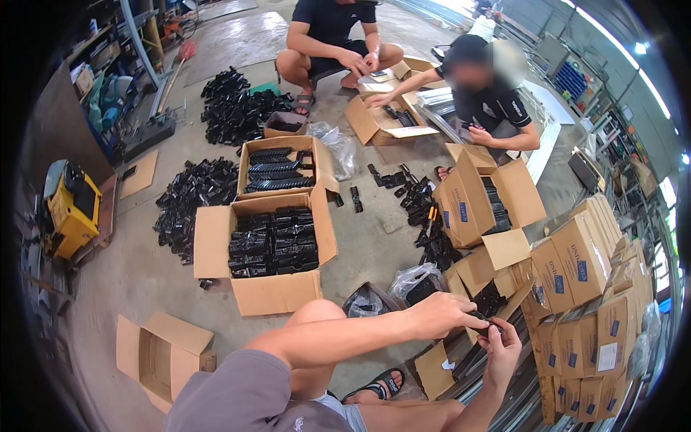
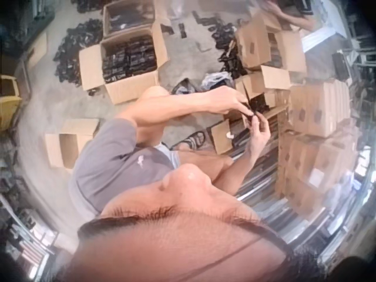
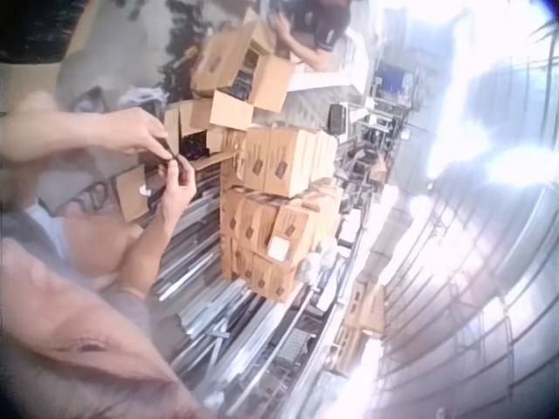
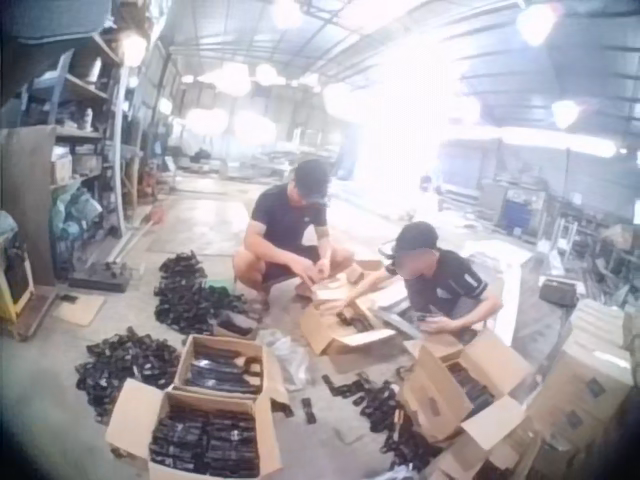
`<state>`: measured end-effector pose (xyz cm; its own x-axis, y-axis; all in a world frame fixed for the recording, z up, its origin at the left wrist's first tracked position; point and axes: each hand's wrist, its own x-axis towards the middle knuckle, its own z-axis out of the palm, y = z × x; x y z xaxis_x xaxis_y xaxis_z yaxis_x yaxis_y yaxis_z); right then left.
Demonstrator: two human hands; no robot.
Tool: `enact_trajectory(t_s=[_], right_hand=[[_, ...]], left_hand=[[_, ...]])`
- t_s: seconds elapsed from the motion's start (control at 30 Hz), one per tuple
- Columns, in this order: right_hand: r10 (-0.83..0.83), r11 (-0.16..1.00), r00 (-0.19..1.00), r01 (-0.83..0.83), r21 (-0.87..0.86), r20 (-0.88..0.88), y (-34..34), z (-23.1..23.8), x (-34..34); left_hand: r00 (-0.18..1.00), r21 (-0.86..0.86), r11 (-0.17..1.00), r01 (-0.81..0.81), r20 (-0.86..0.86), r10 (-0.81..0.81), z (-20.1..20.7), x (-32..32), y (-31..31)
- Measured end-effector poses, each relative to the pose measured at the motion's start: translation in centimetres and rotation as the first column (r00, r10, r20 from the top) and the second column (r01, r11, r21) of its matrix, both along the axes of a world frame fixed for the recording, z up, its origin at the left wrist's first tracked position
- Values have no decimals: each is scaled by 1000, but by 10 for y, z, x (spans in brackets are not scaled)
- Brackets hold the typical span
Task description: The person holds and turns over black metal tube components by hand while sitting on the floor surrounded by boxes of the same parts.
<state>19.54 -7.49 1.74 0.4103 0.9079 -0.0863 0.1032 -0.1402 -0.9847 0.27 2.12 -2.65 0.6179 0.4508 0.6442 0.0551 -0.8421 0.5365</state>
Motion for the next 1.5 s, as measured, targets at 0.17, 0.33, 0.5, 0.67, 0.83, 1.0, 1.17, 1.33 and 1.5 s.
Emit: enact_trajectory(t_s=[0.17,0.33,0.5,0.67,0.83,1.0,1.17,1.33,1.5], right_hand=[[-138,986,988,143,90,-64,-1,-6,-8],[-276,947,886,184,264,373,-1,-19,-28],[-124,902,499,-304,307,858,-1,-21,-51],[-111,951,765,-105,292,634,-10,-11,-43],[-60,995,998,62,76,-31,10,-17,-28],[75,995,996,-78,-58,-58,11,-39,-6],[84,996,971,-85,5,-223,11,-39,-2],[88,996,940,-84,26,-329,4,-40,11],[116,992,922,-93,80,-368,1,-40,14]], left_hand=[[937,-10,964,-265,232,260,1,19,-1],[930,-954,34,298,298,214,-21,38,-5],[919,-909,-143,392,381,101,-19,32,3],[927,-930,-59,362,352,131,-1,17,10],[991,-785,619,-5,-88,-104,22,-3,-5],[931,-554,810,-192,-364,-28,1,7,-11],[929,-735,673,-84,-302,-215,16,5,-3],[953,-917,377,128,9,-303,3,11,0],[960,-964,214,159,101,-261,6,13,4]])
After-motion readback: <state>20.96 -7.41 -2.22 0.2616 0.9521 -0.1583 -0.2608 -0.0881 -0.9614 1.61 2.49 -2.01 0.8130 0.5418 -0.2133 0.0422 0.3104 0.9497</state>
